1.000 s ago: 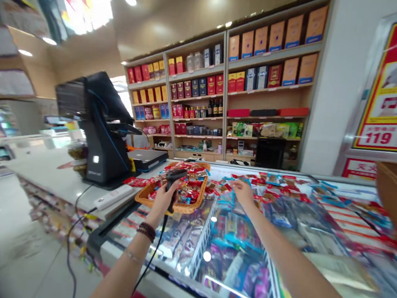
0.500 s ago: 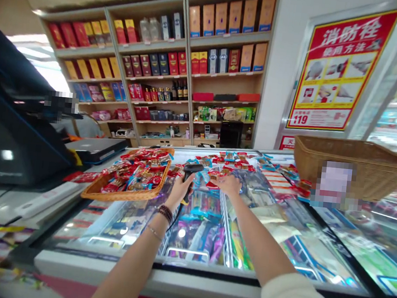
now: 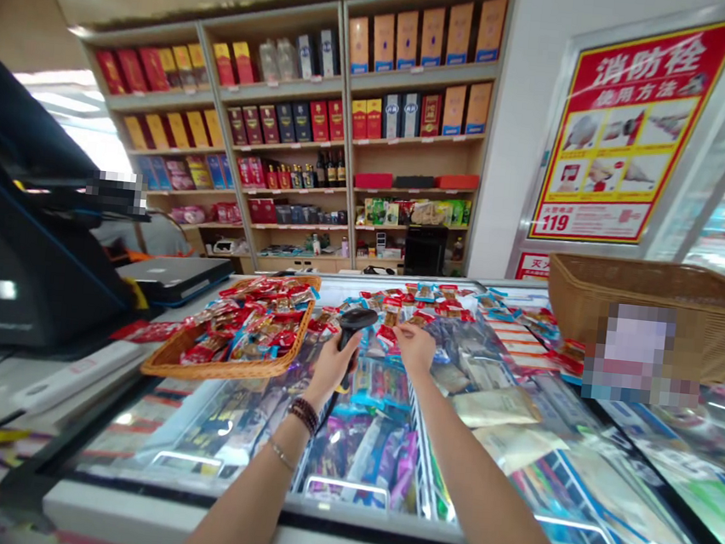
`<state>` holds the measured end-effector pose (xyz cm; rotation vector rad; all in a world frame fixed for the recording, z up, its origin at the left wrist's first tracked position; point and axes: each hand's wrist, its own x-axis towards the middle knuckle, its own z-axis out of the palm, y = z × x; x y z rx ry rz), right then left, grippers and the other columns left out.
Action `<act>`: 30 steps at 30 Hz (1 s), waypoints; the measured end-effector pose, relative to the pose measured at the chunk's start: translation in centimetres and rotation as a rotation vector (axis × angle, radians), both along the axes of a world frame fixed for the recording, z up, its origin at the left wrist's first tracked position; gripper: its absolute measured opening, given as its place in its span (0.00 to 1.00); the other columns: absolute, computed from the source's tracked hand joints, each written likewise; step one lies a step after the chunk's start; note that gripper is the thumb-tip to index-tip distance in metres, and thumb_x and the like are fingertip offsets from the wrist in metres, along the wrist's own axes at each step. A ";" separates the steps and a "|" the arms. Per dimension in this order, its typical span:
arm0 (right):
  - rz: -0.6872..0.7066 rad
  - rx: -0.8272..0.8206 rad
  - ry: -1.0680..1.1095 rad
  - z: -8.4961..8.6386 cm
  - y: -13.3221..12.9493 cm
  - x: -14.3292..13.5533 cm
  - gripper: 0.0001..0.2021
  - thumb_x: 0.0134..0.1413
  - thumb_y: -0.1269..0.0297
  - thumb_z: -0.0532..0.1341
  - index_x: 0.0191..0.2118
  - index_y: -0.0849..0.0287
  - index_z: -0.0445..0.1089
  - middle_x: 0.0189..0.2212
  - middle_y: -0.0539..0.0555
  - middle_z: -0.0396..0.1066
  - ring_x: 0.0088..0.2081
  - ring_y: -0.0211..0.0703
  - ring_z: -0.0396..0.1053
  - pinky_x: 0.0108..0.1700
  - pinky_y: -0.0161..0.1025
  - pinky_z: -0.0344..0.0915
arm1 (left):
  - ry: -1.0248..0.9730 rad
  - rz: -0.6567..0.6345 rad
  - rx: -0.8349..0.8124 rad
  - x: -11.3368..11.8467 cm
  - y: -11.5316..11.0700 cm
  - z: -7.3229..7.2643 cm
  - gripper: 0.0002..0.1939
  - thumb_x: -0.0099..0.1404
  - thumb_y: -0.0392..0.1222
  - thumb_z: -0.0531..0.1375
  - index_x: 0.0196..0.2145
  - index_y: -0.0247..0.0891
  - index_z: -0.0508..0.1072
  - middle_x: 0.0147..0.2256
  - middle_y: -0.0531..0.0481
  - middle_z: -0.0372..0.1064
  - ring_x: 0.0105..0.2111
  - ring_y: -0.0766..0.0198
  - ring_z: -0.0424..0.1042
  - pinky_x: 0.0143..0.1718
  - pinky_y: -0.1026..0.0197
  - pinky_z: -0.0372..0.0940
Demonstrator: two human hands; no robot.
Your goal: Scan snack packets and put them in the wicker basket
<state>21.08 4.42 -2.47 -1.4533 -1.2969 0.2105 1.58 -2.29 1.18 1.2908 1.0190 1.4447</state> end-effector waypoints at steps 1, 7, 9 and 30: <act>0.011 0.011 0.004 0.0 -0.1 -0.2 0.09 0.54 0.54 0.68 0.33 0.50 0.85 0.32 0.54 0.85 0.36 0.53 0.84 0.39 0.42 0.76 | -0.004 -0.008 0.004 0.1 -0.1 0.1 0.30 0.57 0.69 0.70 0.27 0.42 0.65 0.18 0.59 0.59 0.14 0.71 0.60 0.16 0.66 0.53; 0.058 0.022 -0.009 0.2 -0.5 -0.7 0.08 0.54 0.56 0.68 0.32 0.50 0.84 0.32 0.53 0.85 0.37 0.55 0.84 0.43 0.44 0.78 | -0.014 -0.029 0.010 0.1 -0.4 0.4 0.32 0.54 0.73 0.70 0.28 0.41 0.65 0.18 0.59 0.61 0.14 0.71 0.61 0.16 0.66 0.54; 0.067 0.029 -0.012 0.2 -0.6 -0.7 0.07 0.54 0.57 0.68 0.32 0.50 0.84 0.32 0.53 0.85 0.37 0.55 0.84 0.43 0.44 0.78 | -0.007 -0.038 0.014 0.1 -0.4 0.4 0.33 0.54 0.74 0.69 0.28 0.41 0.65 0.18 0.59 0.61 0.14 0.71 0.61 0.16 0.66 0.53; 0.048 0.014 -0.006 0.5 -0.9 -0.7 0.08 0.54 0.58 0.67 0.33 0.52 0.85 0.33 0.55 0.85 0.40 0.57 0.84 0.45 0.47 0.79 | 0.034 -0.109 0.026 0.1 -0.4 0.2 0.31 0.59 0.72 0.67 0.26 0.42 0.65 0.18 0.57 0.61 0.15 0.70 0.61 0.18 0.65 0.54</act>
